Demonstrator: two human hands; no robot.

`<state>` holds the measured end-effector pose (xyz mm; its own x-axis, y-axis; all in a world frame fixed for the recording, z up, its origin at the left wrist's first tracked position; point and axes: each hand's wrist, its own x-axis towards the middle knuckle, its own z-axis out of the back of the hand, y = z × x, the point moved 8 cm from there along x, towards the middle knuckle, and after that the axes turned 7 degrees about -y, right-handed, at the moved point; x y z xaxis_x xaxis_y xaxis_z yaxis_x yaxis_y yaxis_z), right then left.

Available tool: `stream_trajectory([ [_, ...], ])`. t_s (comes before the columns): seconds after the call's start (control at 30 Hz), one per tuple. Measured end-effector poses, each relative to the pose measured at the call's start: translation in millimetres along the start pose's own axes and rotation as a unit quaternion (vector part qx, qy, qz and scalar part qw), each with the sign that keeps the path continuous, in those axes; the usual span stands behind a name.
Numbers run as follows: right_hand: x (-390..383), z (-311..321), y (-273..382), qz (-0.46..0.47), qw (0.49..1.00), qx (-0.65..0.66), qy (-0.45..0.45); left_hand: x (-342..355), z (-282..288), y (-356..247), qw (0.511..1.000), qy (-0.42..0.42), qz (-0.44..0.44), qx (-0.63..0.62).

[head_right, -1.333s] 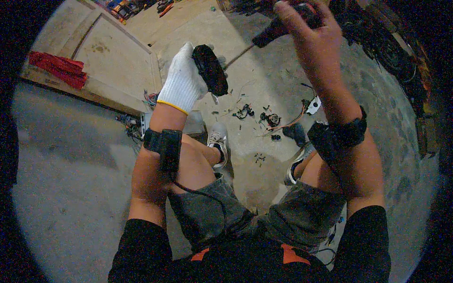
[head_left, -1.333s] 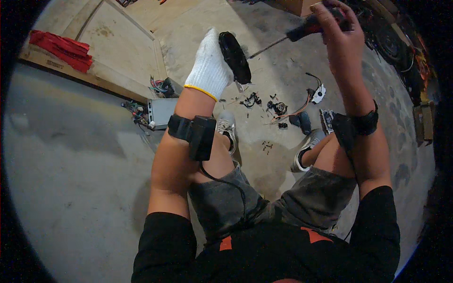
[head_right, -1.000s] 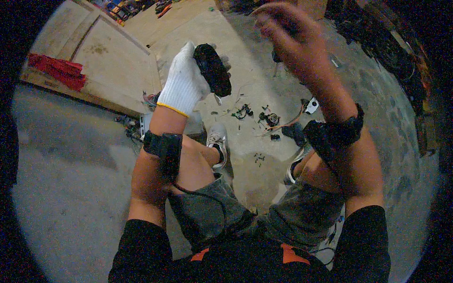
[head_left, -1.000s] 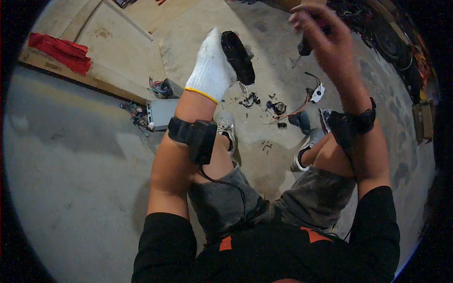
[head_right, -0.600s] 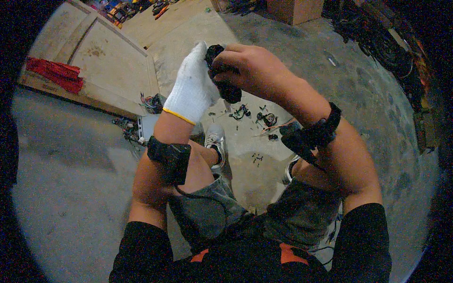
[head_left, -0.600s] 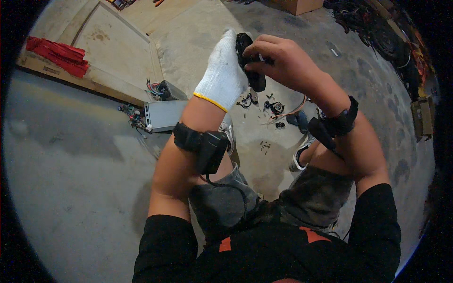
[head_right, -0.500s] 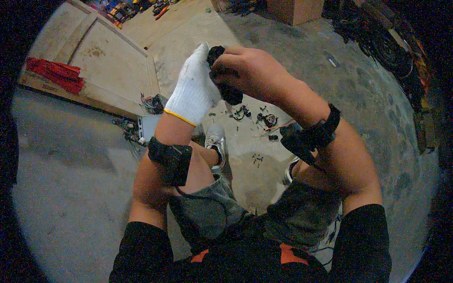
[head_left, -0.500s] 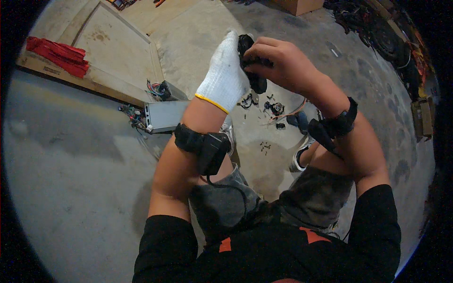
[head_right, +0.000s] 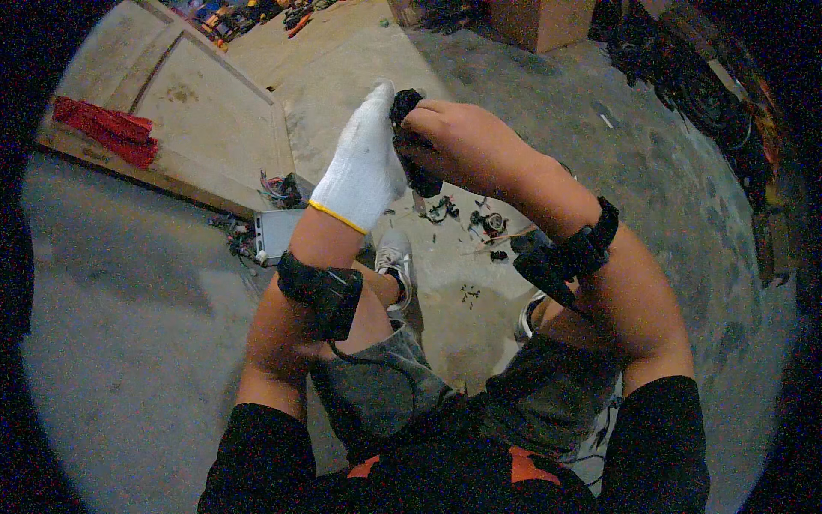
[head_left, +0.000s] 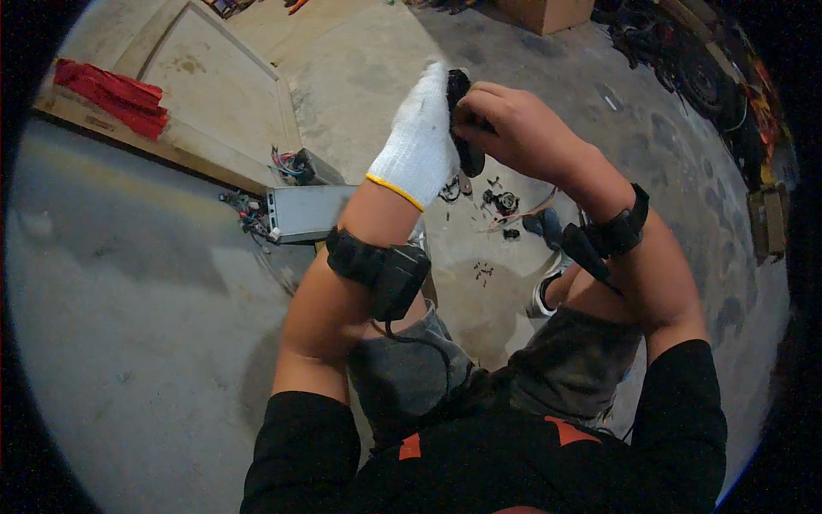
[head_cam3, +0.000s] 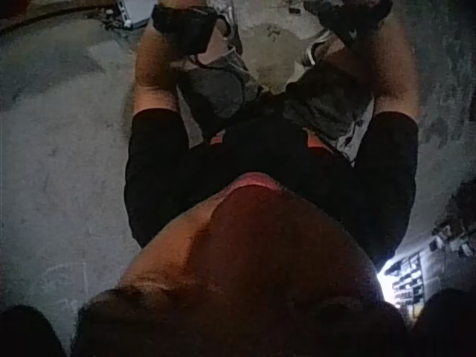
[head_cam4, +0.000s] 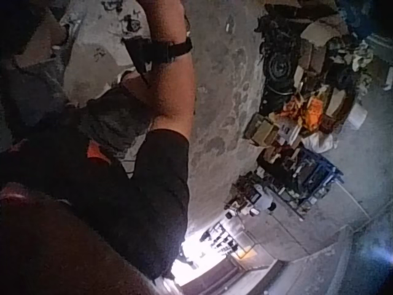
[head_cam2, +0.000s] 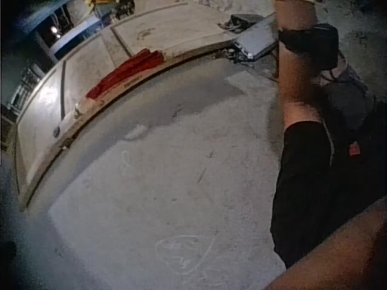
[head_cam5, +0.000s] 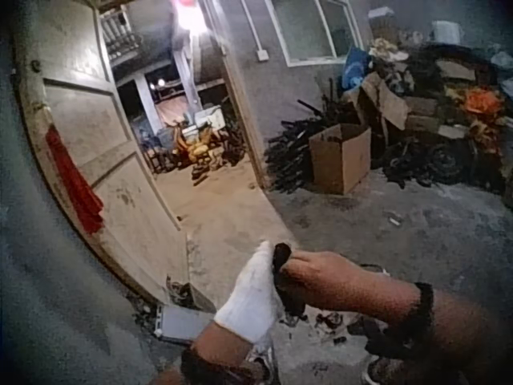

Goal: Disassembling an electronic bike display component using a screwdriver.

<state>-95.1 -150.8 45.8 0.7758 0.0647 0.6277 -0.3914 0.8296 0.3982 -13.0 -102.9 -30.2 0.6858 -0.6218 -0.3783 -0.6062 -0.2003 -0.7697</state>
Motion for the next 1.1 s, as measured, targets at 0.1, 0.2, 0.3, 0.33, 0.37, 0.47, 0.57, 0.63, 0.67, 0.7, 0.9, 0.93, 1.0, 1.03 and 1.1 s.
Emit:
stream_trajectory([
  [0.1,-0.3,-2.3,-2.9,-0.008,1.000,-0.007,0.014,0.4,1.1,1.2,1.000,-0.001,0.005,0.011],
  [0.2,-0.9,-4.3,-5.4,-0.018,1.000,-0.009,0.021,-1.6,1.8,1.1,1.000,-0.003,0.004,0.009],
  [0.3,-1.3,-5.2,-4.0,-0.018,0.999,-0.022,0.017,-5.8,4.9,-1.0,1.000,-0.022,-0.008,0.019],
  [0.33,-1.4,-5.9,-4.4,-0.027,0.999,-0.029,0.018,-7.2,5.2,-2.0,0.999,-0.024,-0.012,0.026],
  [0.37,-1.4,-5.9,-2.5,-0.023,0.999,-0.029,0.015,-8.1,4.9,-2.3,0.999,-0.025,-0.013,0.025],
  [0.47,-1.6,-7.1,-0.5,-0.037,0.999,-0.032,0.017,-9.6,3.8,-4.6,0.999,-0.023,-0.022,0.024],
  [0.57,-1.3,-7.0,0.4,-0.049,0.998,-0.042,0.010,-10.1,3.5,-4.3,0.999,-0.020,-0.004,0.031],
  [0.63,-1.3,-8.8,-1.8,-0.068,0.997,-0.044,0.014,-11.0,12.6,-5.8,0.993,-0.081,0.006,0.081],
  [0.67,-1.0,-9.6,-2.1,-0.070,0.996,-0.046,0.014,-12.4,11.5,-6.6,0.993,-0.081,0.005,0.081],
  [0.7,-0.6,-9.7,-2.2,-0.071,0.996,-0.044,0.008,-14.1,10.3,-8.7,0.995,-0.085,-0.004,0.059],
  [0.9,1.0,-9.6,-4.7,-0.101,0.994,0.007,-0.034,-20.5,7.7,-15.6,0.993,-0.110,-0.048,0.007],
  [0.93,1.1,-9.1,-4.3,-0.104,0.993,0.026,-0.046,-19.6,8.9,-20.5,0.990,-0.113,-0.081,-0.008],
  [1.0,1.8,-7.5,-2.6,-0.102,0.992,0.019,-0.065,-14.9,10.8,-24.3,0.989,-0.108,-0.105,-0.010],
  [1.03,2.1,-4.8,-1.7,-0.101,0.991,0.011,-0.086,-12.5,11.5,-28.5,0.986,-0.102,-0.130,-0.012],
  [1.1,2.8,-3.8,-0.5,-0.104,0.989,0.020,-0.099,-9.2,13.1,-37.0,0.979,-0.090,-0.180,-0.016],
])
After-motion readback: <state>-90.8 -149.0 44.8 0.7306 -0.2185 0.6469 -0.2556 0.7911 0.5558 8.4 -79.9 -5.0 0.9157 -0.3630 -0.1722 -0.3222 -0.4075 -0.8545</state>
